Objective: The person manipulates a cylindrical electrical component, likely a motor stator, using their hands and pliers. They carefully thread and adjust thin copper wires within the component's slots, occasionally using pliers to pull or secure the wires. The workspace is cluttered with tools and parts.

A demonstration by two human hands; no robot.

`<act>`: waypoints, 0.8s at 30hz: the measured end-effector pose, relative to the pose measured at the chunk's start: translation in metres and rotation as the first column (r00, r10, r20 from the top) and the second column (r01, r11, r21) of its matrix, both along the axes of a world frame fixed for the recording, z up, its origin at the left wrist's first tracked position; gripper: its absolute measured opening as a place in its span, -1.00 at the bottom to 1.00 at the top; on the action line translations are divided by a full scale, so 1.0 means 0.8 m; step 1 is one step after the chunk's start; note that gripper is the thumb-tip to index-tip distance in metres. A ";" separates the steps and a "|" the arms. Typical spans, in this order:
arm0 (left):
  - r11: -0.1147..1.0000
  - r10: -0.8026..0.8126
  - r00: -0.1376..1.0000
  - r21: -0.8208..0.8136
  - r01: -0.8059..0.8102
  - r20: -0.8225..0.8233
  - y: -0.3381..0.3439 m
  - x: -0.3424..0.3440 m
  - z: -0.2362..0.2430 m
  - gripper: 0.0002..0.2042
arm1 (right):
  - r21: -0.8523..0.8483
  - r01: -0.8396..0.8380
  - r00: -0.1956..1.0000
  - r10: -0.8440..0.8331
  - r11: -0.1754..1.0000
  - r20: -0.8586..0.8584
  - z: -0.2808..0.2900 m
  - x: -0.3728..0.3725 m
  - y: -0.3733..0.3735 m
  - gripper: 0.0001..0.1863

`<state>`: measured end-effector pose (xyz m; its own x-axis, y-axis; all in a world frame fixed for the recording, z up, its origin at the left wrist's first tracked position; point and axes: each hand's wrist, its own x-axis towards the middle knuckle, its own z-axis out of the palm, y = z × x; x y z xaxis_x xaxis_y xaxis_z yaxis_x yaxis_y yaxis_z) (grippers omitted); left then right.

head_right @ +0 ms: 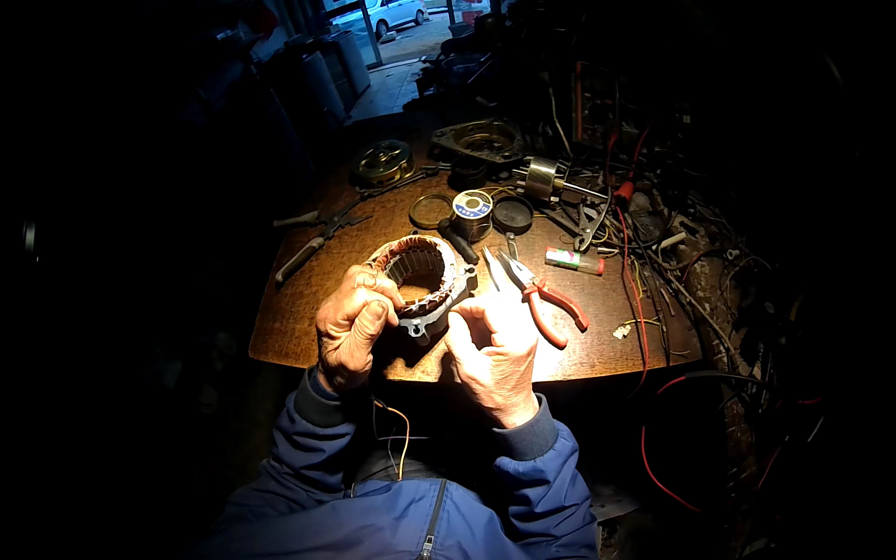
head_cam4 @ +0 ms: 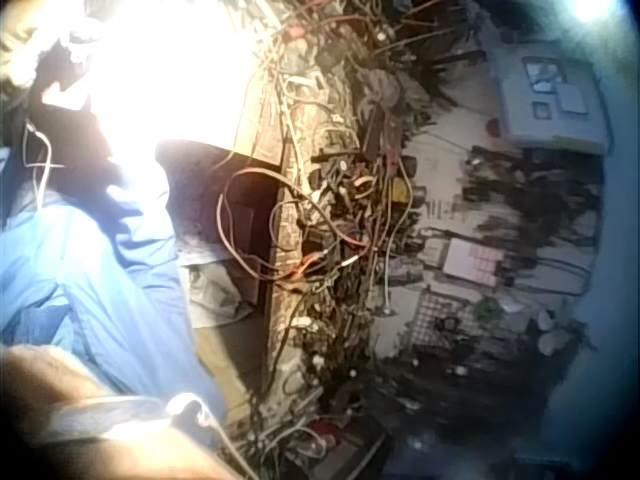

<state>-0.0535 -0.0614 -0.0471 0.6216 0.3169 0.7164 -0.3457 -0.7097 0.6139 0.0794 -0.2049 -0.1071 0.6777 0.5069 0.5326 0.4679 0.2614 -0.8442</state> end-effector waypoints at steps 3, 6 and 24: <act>0.999 -0.022 1.000 -0.044 0.022 0.005 0.003 -0.003 -0.003 -0.73 | -0.004 0.004 1.000 -0.004 1.000 -0.010 0.000 -0.001 0.000 -0.94; 0.999 -0.020 0.999 -0.036 0.022 0.038 0.000 -0.001 -0.008 -0.72 | -0.020 0.005 1.000 -0.005 1.000 0.009 0.004 0.000 0.000 -0.94; 0.974 0.006 0.998 0.227 -0.018 0.055 0.008 -0.007 -0.008 -0.90 | -0.031 -0.022 0.989 0.018 0.999 -0.144 0.031 -0.014 -0.001 -0.90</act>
<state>-0.0593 -0.0547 -0.0532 0.5777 0.1492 0.8025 -0.3639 -0.8330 0.4168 0.0681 -0.2056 -0.0826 0.7358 0.5365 0.4132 0.3358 0.2407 -0.9106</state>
